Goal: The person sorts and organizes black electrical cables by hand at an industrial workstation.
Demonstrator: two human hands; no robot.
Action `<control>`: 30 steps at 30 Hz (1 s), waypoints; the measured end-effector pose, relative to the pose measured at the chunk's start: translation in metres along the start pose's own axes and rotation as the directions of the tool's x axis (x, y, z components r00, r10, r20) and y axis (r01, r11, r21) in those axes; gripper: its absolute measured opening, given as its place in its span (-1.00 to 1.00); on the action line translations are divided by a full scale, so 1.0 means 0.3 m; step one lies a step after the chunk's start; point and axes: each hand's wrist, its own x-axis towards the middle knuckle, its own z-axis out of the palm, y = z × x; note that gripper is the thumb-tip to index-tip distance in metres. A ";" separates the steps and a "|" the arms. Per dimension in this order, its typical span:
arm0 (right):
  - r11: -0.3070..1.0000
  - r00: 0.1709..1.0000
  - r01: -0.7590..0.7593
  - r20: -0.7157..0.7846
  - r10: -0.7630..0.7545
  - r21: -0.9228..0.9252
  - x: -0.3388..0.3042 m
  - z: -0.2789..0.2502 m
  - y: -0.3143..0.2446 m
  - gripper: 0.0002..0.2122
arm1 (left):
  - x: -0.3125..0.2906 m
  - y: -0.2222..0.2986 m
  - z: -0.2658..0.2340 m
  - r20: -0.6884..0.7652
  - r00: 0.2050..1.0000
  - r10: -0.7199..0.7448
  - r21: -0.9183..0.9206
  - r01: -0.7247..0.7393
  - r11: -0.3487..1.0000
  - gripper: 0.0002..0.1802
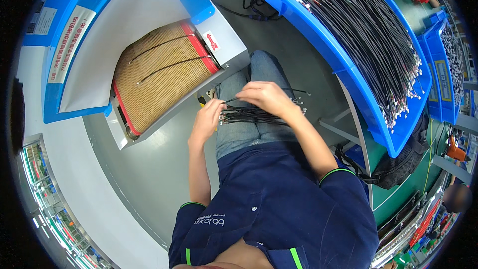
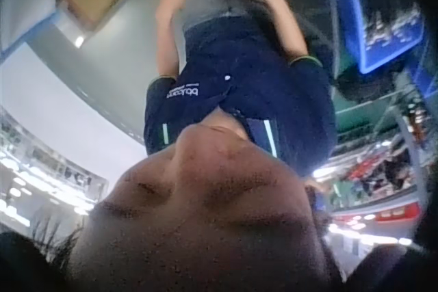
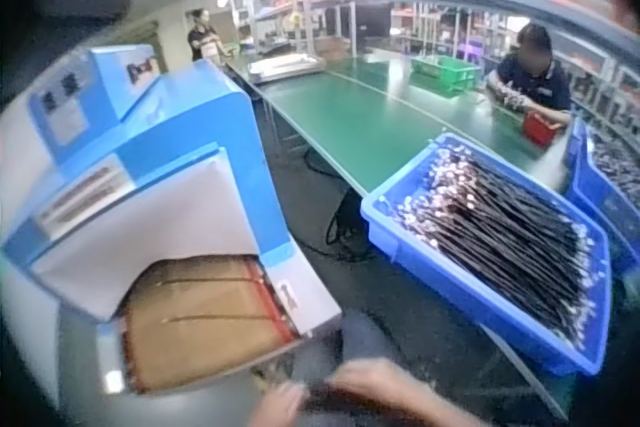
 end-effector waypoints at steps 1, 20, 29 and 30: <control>0.999 0.999 0.032 0.019 -0.032 -0.012 0.020 0.016 -0.016 -0.84 | 0.015 0.033 -0.004 0.034 0.999 -0.002 0.053 0.000 0.999 -0.83; 0.989 0.990 0.135 -0.031 -0.137 -0.054 0.050 0.014 -0.048 -0.87 | 0.027 0.135 -0.048 -0.141 0.968 -0.209 -0.271 0.165 0.948 -0.84; 0.976 0.985 0.169 -0.013 -0.173 -0.139 0.053 0.008 -0.049 -0.87 | 0.018 0.136 -0.040 -0.207 0.978 -0.007 -0.066 -0.007 0.998 -0.88; 0.976 0.985 0.168 -0.014 -0.171 -0.139 0.055 0.002 -0.053 -0.87 | 0.018 0.126 -0.038 -0.252 0.964 0.085 0.025 -0.081 0.996 -0.87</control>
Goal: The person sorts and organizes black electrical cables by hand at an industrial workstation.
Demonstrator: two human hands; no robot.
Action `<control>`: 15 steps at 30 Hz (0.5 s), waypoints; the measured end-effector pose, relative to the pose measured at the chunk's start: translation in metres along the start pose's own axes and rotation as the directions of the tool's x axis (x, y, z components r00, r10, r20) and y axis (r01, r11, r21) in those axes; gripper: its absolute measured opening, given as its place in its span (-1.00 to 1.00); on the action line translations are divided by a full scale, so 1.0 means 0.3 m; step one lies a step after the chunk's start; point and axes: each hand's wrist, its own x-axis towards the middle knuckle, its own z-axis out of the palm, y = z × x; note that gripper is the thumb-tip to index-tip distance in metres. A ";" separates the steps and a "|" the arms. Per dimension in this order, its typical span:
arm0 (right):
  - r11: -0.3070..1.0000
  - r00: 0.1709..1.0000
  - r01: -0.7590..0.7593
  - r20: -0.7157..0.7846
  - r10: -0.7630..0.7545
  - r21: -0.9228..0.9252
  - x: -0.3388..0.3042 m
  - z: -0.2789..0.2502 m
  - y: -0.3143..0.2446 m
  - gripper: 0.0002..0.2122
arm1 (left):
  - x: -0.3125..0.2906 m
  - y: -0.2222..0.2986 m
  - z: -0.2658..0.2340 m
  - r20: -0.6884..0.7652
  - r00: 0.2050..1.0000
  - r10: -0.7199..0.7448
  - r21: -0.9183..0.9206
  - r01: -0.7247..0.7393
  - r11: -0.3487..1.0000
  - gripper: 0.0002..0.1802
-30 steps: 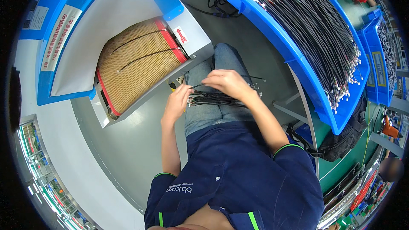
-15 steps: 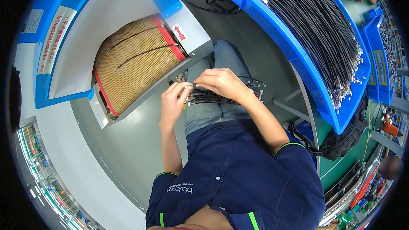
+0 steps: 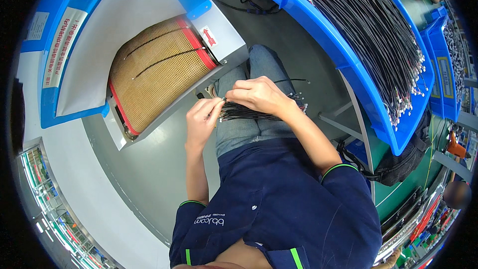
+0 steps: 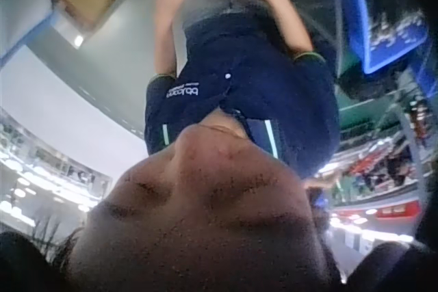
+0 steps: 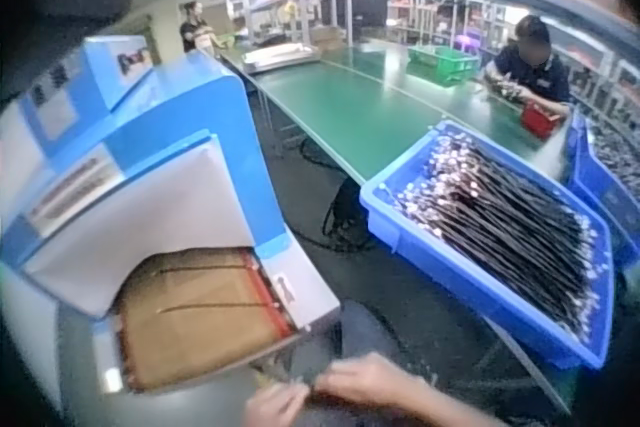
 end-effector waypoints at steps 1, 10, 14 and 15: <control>1.000 0.997 -0.020 0.077 0.021 -0.006 0.008 -0.012 -0.005 -0.88 | -0.001 -0.009 0.000 -0.043 0.995 0.094 0.074 -0.091 0.993 -0.85; 0.980 0.988 -0.135 0.092 0.123 0.144 0.022 -0.007 -0.002 -0.87 | 0.007 0.006 0.007 -0.135 0.985 0.107 0.109 -0.092 0.990 -0.81; 0.981 0.989 -0.134 0.079 0.124 0.140 0.018 -0.005 -0.002 -0.87 | 0.005 0.002 0.013 -0.114 0.983 0.146 0.106 -0.134 0.985 -0.81; 0.981 0.989 -0.135 0.079 0.124 0.140 0.018 -0.006 -0.004 -0.87 | 0.004 0.002 0.013 -0.109 0.982 0.153 0.111 -0.141 0.984 -0.81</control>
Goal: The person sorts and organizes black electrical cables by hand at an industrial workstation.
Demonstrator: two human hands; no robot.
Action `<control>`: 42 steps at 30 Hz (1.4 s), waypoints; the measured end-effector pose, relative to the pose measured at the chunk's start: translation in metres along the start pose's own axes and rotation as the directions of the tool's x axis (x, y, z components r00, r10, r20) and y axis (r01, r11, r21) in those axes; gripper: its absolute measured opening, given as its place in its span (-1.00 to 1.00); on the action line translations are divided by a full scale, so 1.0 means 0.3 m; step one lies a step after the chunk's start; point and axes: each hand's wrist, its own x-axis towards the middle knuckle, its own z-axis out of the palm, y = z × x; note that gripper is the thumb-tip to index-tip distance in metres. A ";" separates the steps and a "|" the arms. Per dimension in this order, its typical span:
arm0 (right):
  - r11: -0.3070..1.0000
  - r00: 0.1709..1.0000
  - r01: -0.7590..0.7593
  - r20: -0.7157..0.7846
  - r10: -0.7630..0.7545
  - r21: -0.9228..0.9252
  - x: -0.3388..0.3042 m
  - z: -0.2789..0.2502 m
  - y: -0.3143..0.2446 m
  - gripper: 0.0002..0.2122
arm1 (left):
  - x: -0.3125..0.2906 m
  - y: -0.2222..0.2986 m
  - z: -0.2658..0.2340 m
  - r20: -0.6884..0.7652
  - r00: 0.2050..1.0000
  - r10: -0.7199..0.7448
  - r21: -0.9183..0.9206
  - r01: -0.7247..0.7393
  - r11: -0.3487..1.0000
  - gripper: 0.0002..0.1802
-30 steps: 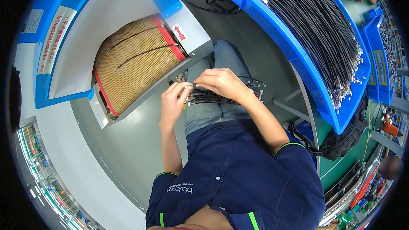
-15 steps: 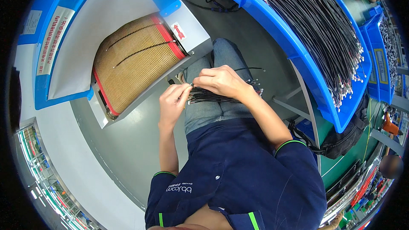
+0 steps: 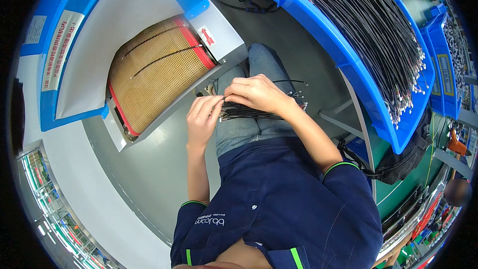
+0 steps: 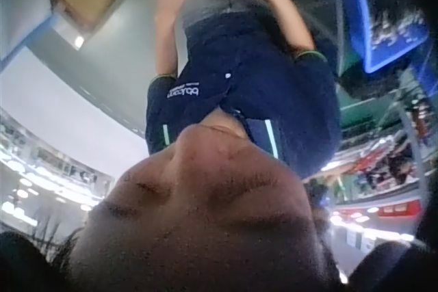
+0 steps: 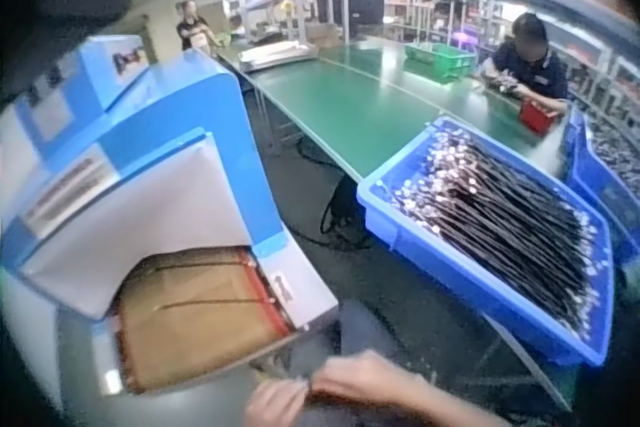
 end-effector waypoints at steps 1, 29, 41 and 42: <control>1.000 1.000 0.002 0.009 -0.002 -0.004 0.002 -0.001 -0.002 -0.87 | 0.000 0.001 -0.001 0.005 1.000 0.006 0.006 -0.006 1.000 -0.80; 0.960 0.966 -0.256 -0.059 0.250 -0.117 -0.114 -0.169 0.132 -0.86 | -0.110 -0.202 -0.175 -0.196 0.962 -0.191 0.230 0.235 0.944 -0.90; 0.906 0.898 -0.423 -0.132 0.421 0.007 -0.106 -0.163 0.086 -0.86 | -0.147 -0.223 -0.208 -0.211 0.945 -0.251 0.215 0.296 0.931 -0.88; 0.909 0.898 -0.417 -0.155 0.412 0.004 -0.108 -0.161 0.086 -0.87 | -0.147 -0.224 -0.212 -0.200 0.950 -0.239 0.218 0.281 0.935 -0.87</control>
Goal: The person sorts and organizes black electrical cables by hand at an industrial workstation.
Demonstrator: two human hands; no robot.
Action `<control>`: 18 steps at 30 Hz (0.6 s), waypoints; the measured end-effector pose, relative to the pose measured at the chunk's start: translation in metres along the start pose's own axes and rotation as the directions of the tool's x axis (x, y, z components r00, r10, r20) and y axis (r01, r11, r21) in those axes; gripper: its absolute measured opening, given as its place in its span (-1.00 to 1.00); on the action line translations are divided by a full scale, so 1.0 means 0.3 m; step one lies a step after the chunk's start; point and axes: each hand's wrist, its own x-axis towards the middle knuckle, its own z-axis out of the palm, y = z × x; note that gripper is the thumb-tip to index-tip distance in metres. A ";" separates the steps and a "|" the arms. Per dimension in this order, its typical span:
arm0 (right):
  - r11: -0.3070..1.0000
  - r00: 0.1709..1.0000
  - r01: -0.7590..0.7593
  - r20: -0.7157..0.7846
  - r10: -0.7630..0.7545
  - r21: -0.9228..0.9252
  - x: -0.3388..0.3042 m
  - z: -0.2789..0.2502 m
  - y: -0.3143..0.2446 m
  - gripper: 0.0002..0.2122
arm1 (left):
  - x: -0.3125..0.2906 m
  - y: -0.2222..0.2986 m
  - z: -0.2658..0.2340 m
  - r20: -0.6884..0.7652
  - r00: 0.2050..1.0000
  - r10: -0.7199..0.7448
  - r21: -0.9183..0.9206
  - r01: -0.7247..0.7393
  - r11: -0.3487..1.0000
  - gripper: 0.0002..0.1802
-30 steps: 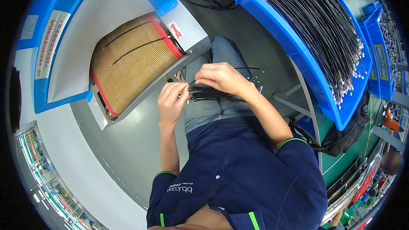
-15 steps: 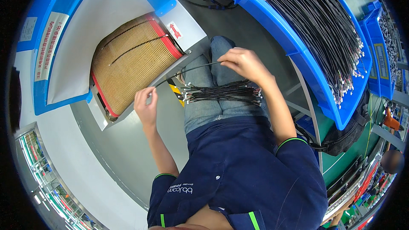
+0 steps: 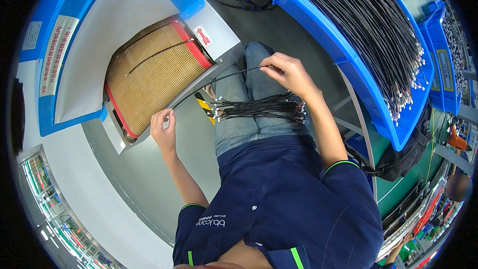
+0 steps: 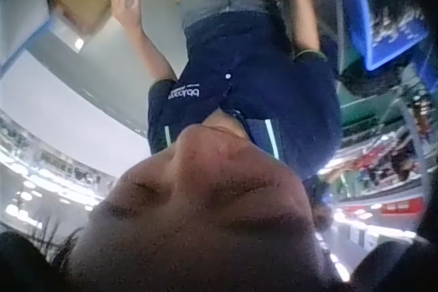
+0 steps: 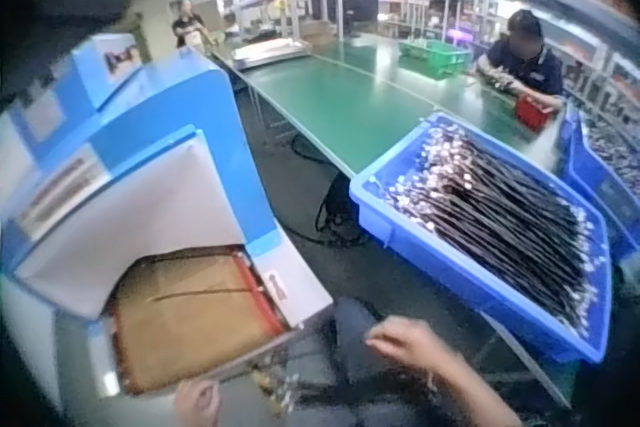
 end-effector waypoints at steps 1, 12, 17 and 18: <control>1.000 1.000 0.000 0.000 0.000 -0.001 0.000 0.003 0.007 -0.87 | 0.000 0.000 -0.003 0.008 1.000 0.015 0.000 -0.015 1.000 -0.87; 0.982 0.956 0.187 -0.232 -0.182 0.001 -0.001 0.033 0.017 -0.87 | -0.006 0.001 -0.024 0.073 0.995 0.074 -0.010 -0.074 0.997 -0.83; 0.945 0.925 0.326 -0.200 -0.324 -0.025 0.011 0.033 0.045 -0.89 | 0.001 -0.003 -0.035 0.072 0.993 0.098 0.002 -0.099 0.995 -0.82; 0.937 0.921 0.341 -0.170 -0.350 -0.080 0.011 0.031 0.047 -0.89 | 0.001 -0.005 -0.039 0.076 0.991 0.111 0.003 -0.111 0.994 -0.82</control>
